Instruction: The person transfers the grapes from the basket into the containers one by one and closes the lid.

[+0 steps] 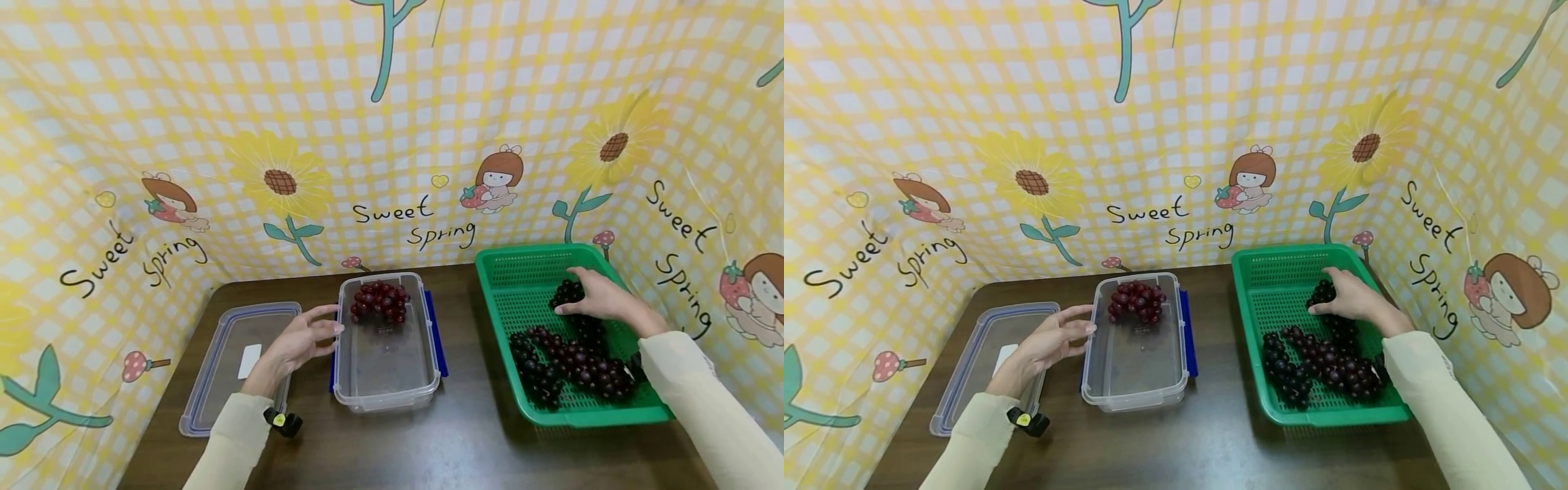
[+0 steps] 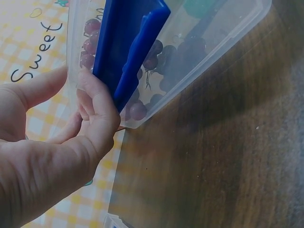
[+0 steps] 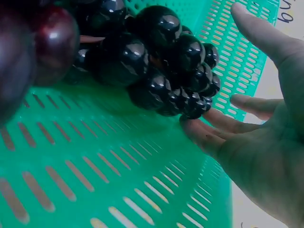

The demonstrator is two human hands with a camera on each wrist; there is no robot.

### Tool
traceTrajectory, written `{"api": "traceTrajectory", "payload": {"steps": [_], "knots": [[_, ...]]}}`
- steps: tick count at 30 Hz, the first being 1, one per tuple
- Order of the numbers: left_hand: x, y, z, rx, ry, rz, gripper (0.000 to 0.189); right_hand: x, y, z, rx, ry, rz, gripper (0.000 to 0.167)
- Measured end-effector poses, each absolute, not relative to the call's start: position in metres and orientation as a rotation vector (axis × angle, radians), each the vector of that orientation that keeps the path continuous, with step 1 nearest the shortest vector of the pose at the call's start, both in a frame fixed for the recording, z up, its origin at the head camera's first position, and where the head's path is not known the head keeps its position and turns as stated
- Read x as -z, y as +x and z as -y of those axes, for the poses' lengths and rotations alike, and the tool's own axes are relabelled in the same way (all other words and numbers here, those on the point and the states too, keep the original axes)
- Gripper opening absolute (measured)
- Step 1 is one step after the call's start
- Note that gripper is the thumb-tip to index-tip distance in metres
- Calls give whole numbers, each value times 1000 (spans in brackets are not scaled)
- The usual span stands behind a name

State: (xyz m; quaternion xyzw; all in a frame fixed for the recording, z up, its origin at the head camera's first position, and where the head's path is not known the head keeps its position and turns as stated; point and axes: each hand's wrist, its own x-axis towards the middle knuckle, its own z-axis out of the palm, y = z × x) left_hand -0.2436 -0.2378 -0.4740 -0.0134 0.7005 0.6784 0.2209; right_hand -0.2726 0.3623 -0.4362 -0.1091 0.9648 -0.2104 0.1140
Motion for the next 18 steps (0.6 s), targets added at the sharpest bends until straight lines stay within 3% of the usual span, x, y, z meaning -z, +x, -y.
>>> {"api": "traceTrajectory", "payload": {"steps": [8,18], "knots": [[476,-244,237,-1875,-52,-1928,67,449,-275,-361,675,-237,-2706,117],[474,-243,237,-1875,-51,-1939,66,451,-282,-359,619,-175,-2645,116]]}}
